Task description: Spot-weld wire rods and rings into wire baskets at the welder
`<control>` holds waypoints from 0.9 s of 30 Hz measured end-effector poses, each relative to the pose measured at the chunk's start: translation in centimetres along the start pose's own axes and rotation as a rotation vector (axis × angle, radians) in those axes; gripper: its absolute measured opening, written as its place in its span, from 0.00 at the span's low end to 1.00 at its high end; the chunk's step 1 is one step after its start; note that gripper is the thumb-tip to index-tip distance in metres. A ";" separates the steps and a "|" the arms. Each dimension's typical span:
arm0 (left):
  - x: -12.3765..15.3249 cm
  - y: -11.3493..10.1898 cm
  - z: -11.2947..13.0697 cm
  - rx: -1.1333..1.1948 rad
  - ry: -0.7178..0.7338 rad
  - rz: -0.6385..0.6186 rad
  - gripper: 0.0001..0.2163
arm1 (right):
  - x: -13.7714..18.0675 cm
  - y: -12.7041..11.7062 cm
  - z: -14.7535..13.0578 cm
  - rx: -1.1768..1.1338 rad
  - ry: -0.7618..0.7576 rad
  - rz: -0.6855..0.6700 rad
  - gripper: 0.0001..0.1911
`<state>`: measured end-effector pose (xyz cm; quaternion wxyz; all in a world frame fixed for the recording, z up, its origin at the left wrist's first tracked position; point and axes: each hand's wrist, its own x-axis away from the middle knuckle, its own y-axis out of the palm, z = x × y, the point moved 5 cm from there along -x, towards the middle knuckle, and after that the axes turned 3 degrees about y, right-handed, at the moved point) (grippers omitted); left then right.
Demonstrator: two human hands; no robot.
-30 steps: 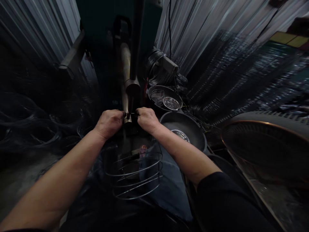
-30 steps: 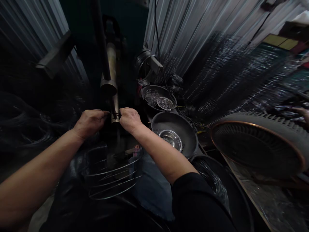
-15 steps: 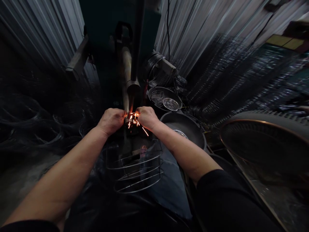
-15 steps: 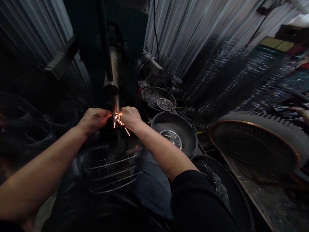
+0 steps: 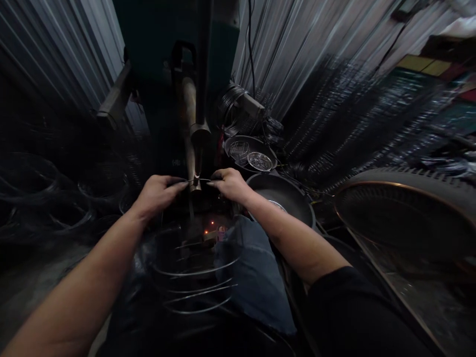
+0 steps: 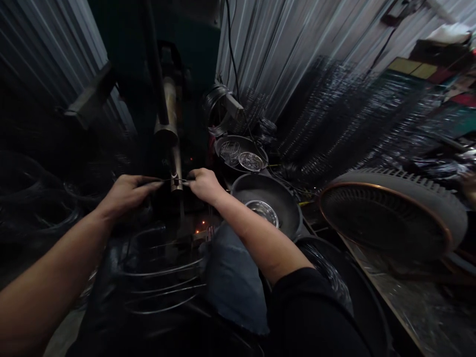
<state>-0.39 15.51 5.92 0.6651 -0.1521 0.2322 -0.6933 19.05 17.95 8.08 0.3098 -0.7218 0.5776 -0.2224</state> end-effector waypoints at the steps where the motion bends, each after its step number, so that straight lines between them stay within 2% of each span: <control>1: 0.9 -0.1 -0.9 0.103 -0.076 0.012 0.19 | 0.7 0.2 0.6 -0.124 0.056 -0.025 0.07; 3: 3.1 0.0 -2.8 0.256 -0.174 0.047 0.23 | 2.7 1.1 1.8 -0.392 0.177 -0.125 0.11; 6: 6.0 0.9 -4.6 0.365 -0.146 0.050 0.23 | 6.6 3.0 3.1 -0.707 0.299 -0.346 0.16; 8: 7.5 1.7 -5.1 0.379 -0.102 0.025 0.22 | 9.0 3.9 3.7 -0.818 0.330 -0.463 0.18; 10: 8.6 2.5 -5.4 0.369 -0.093 -0.006 0.21 | 10.8 4.4 4.3 -0.872 0.337 -0.516 0.18; 14: 9.5 3.9 -5.7 0.364 -0.128 -0.053 0.22 | 12.4 4.6 5.3 -0.882 0.338 -0.504 0.17; 18: 10.0 4.6 -6.0 0.391 -0.172 -0.045 0.23 | 12.5 4.3 6.0 -0.816 0.300 -0.431 0.16; 24: 11.5 5.9 -7.0 0.448 -0.281 -0.115 0.26 | 13.0 4.6 6.9 -0.737 0.289 -0.371 0.13; 27: 12.4 6.1 -7.3 0.453 -0.278 -0.118 0.27 | 13.4 4.9 6.9 -0.690 0.282 -0.354 0.14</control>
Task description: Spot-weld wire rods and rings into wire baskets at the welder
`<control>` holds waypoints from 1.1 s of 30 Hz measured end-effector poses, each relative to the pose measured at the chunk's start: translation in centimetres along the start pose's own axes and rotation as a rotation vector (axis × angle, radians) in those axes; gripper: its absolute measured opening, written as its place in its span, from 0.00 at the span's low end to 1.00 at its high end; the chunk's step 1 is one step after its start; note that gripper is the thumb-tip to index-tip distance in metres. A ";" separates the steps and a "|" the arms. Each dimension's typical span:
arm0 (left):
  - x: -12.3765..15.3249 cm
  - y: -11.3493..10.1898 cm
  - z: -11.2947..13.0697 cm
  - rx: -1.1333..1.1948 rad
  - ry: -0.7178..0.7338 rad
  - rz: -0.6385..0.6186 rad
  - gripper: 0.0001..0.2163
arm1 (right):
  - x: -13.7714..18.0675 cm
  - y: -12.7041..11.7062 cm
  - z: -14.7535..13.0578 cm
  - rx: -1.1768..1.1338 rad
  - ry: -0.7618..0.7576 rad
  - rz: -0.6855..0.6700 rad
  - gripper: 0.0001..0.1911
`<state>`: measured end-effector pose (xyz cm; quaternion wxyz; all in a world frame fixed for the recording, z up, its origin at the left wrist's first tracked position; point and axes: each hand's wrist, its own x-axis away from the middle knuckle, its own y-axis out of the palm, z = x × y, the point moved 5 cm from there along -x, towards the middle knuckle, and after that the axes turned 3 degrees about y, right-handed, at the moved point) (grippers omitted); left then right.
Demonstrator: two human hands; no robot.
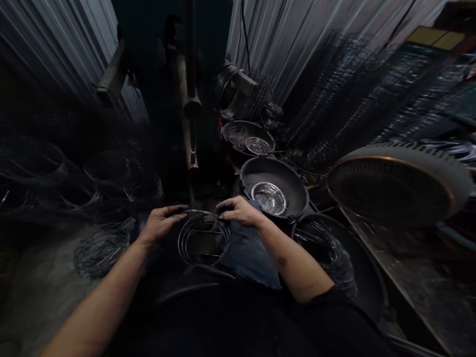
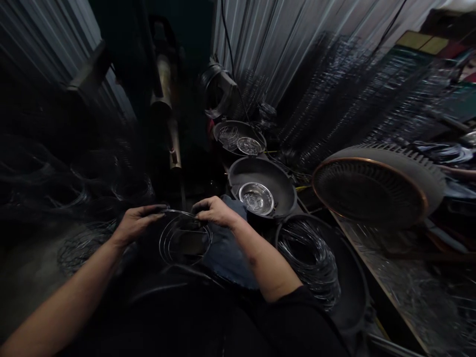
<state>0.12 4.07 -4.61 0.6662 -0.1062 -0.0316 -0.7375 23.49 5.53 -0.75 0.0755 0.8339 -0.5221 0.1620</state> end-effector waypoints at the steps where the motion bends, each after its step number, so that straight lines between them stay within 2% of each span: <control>1: 0.2 -0.1 -0.1 0.003 0.008 0.000 0.27 | 0.1 0.2 0.0 0.026 -0.004 0.003 0.15; 8: 1.4 -0.4 0.0 0.013 0.082 0.005 0.25 | -0.1 1.6 0.6 0.360 -0.075 0.012 0.17; 11: 1.8 -0.5 0.0 -0.036 0.162 0.026 0.23 | 0.2 1.1 0.9 0.263 -0.085 0.010 0.19; 14: 2.2 -0.4 0.5 -0.152 0.309 0.035 0.21 | 1.4 0.4 0.8 0.113 -0.143 0.057 0.20; 18: 2.3 -0.1 1.2 -0.272 0.409 0.017 0.18 | 3.6 0.8 0.7 0.232 -0.307 0.202 0.21; 23: 1.7 0.2 2.0 -0.321 0.457 0.029 0.16 | 4.1 2.1 1.1 0.372 -0.475 0.387 0.10; 28: 1.2 0.2 2.5 -0.314 0.409 0.018 0.18 | 3.1 1.9 1.6 0.436 -0.559 0.491 0.10; 33: 0.0 -0.7 1.3 0.027 0.167 0.023 0.26 | 1.5 1.5 2.5 0.529 -0.500 0.543 0.10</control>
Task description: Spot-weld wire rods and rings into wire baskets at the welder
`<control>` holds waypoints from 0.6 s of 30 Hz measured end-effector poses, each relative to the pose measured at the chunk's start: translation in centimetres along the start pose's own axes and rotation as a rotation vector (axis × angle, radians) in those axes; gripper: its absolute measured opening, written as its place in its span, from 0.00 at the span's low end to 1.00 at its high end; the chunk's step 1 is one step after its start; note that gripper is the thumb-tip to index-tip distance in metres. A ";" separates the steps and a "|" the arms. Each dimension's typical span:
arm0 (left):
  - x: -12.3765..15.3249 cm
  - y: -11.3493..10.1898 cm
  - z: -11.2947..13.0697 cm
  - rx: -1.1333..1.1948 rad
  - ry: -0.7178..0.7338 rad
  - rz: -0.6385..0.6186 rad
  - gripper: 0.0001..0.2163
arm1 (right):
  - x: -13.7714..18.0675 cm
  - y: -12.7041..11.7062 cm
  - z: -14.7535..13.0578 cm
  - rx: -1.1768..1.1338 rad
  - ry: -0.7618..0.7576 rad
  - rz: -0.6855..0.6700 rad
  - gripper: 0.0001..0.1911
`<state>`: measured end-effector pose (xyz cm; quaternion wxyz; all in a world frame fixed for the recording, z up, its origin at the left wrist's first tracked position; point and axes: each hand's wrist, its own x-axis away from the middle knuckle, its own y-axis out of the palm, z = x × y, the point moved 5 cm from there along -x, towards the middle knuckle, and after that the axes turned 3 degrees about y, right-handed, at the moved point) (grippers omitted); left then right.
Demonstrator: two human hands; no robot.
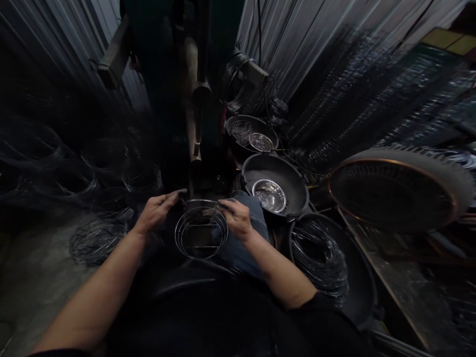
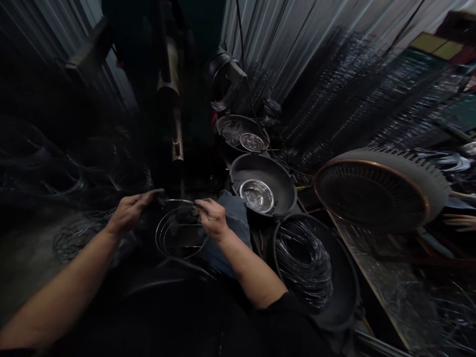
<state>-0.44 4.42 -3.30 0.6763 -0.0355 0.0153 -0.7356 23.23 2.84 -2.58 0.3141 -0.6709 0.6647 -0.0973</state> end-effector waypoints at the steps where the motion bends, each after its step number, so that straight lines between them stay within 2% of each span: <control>1: -0.2 -0.2 -0.2 0.074 -0.015 0.015 0.27 | -0.2 0.2 0.2 0.004 0.006 0.007 0.10; 4: -0.8 -0.5 -0.6 0.195 -0.023 0.032 0.28 | -0.8 0.8 0.8 -0.028 0.018 0.031 0.11; 7: -1.0 -0.4 -0.4 0.119 0.009 0.033 0.28 | -1.7 1.1 0.9 -0.067 0.021 0.052 0.10; 9: -1.0 -0.1 0.2 -0.043 0.098 0.017 0.29 | -2.5 1.1 0.8 -0.084 0.018 0.073 0.10; 11: -1.1 0.3 1.2 -0.269 0.255 0.029 0.27 | -3.4 0.8 0.5 -0.086 0.030 0.095 0.09; 14: -1.4 0.6 2.5 -0.549 0.473 0.131 0.20 | -4.8 0.5 -0.1 -0.063 0.058 0.119 0.08; 18: -2.3 0.9 3.3 -0.741 0.612 0.210 0.18 | -6.2 0.3 -0.9 -0.028 0.048 0.107 0.07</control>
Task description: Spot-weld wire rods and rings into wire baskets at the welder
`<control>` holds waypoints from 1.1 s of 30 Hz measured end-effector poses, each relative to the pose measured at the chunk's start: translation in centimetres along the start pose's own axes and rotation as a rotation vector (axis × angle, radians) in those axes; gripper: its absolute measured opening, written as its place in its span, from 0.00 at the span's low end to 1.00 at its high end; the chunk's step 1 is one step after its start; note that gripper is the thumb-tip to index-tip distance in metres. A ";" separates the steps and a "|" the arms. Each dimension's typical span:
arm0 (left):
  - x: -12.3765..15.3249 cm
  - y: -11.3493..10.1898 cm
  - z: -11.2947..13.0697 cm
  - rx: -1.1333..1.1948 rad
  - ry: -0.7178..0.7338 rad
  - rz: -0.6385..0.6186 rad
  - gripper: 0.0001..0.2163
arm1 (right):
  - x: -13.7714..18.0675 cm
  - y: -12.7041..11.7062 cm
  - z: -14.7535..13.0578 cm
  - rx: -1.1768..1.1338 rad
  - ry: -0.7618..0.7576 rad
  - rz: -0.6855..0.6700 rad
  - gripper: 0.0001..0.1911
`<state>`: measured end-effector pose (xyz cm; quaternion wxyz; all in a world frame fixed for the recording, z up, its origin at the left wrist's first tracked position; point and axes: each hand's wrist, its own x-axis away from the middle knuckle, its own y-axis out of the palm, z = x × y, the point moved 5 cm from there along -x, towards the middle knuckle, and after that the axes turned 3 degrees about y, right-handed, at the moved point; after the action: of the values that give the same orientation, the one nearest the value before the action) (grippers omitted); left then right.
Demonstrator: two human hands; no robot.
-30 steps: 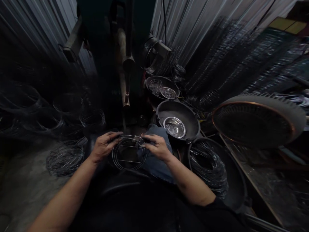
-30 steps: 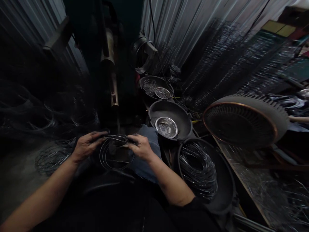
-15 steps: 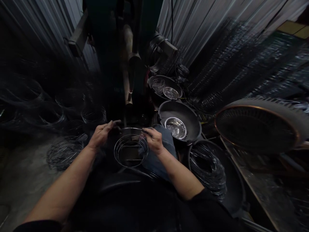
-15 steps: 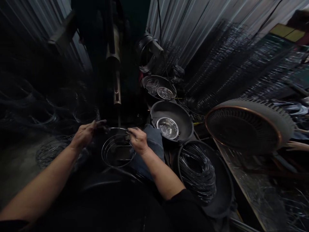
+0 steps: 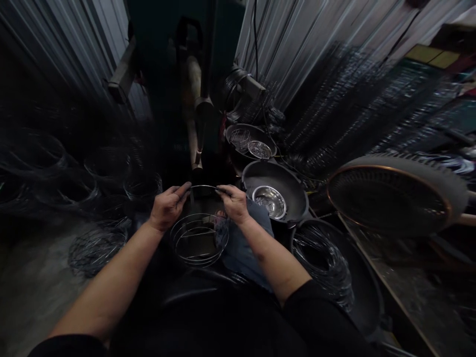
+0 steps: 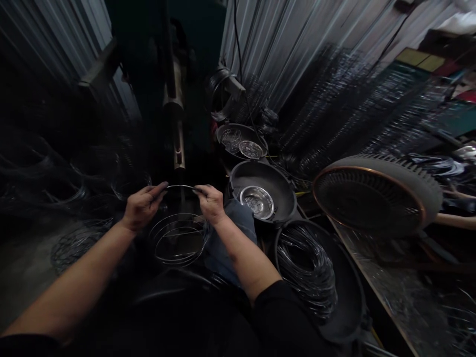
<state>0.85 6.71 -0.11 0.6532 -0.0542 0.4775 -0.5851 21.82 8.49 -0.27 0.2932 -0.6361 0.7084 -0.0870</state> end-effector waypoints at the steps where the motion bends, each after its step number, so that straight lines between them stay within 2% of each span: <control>1: -0.3 0.0 0.0 -0.030 0.029 0.012 0.17 | -0.3 0.0 -0.2 0.000 -0.012 -0.002 0.07; 8: -2.3 -0.6 0.1 -0.090 0.110 0.073 0.15 | -2.7 0.0 -1.5 0.028 -0.164 0.020 0.07; 13: -4.2 -0.9 0.1 -0.095 0.108 0.076 0.13 | -5.3 0.2 -2.2 0.150 -0.140 -0.047 0.09; 23: -7.5 -1.9 -1.1 -0.078 -0.080 0.046 0.13 | -9.5 0.3 -4.3 0.247 -0.088 -0.173 0.08; 33: -9.3 -1.7 -1.6 -0.034 -0.218 0.000 0.13 | -11.4 0.5 -4.3 0.220 -0.048 -0.202 0.11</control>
<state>-0.16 14.52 5.32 0.7003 -0.1285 0.4135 -0.5675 19.40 18.36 6.45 0.3678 -0.6699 0.6199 -0.1780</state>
